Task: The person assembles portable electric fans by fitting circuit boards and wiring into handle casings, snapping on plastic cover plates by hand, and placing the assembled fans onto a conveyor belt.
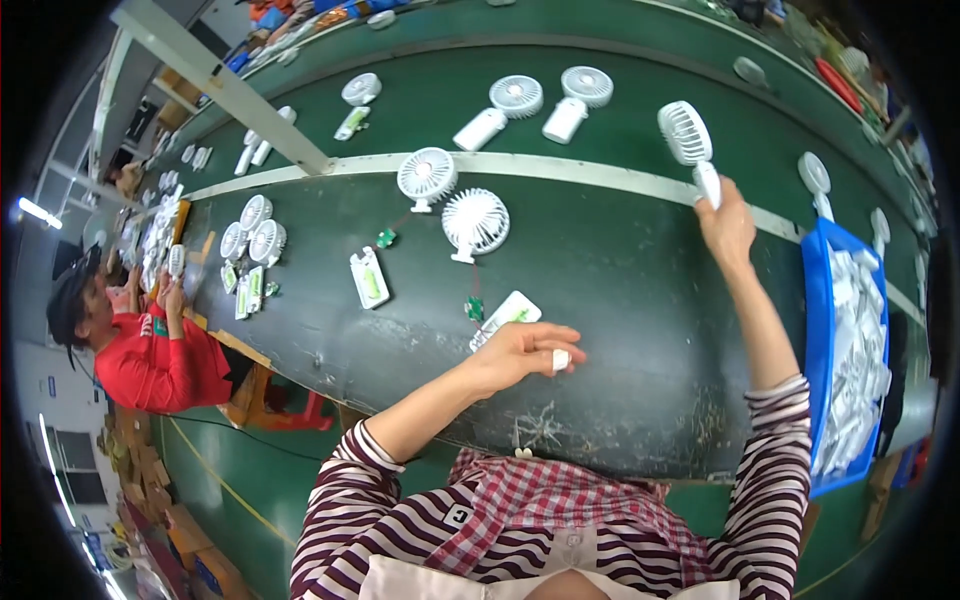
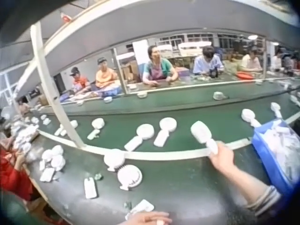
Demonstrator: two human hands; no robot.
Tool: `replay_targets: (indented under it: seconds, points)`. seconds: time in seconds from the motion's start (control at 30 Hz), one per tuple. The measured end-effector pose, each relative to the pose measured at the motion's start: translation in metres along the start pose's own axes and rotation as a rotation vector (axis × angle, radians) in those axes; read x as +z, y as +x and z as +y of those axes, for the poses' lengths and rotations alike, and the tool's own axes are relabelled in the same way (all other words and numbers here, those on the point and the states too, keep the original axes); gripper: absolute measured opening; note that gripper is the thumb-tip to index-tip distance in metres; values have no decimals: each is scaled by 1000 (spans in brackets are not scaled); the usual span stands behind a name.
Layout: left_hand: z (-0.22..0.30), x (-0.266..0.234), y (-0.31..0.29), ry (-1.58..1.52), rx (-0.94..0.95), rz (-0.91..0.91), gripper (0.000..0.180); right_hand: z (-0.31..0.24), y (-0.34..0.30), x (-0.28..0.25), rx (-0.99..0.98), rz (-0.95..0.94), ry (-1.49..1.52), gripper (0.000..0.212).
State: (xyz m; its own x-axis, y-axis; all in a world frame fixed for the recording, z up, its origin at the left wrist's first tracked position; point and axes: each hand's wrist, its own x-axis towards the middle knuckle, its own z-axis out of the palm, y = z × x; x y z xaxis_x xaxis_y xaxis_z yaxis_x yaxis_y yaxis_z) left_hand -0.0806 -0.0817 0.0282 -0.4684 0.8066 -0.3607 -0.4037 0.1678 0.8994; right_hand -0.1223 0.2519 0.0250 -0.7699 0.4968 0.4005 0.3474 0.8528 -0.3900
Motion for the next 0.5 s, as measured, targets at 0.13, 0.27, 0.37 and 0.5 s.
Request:
replay_targets:
  seconds: [0.13,0.27,0.37,0.5]
  points:
    - [30,-41,-7,31,108,154,29,46,66,49,-119,138,-285,38]
    - [76,-123,6,234,250,572,24,72,98,81,-79,100,-439,40]
    - [101,-215,32,312,347,924,23,55,96,68,-15,16,-418,47]
    - [118,-365,71,1028,210,1330,40,42,71,59,-222,132,-310,53]
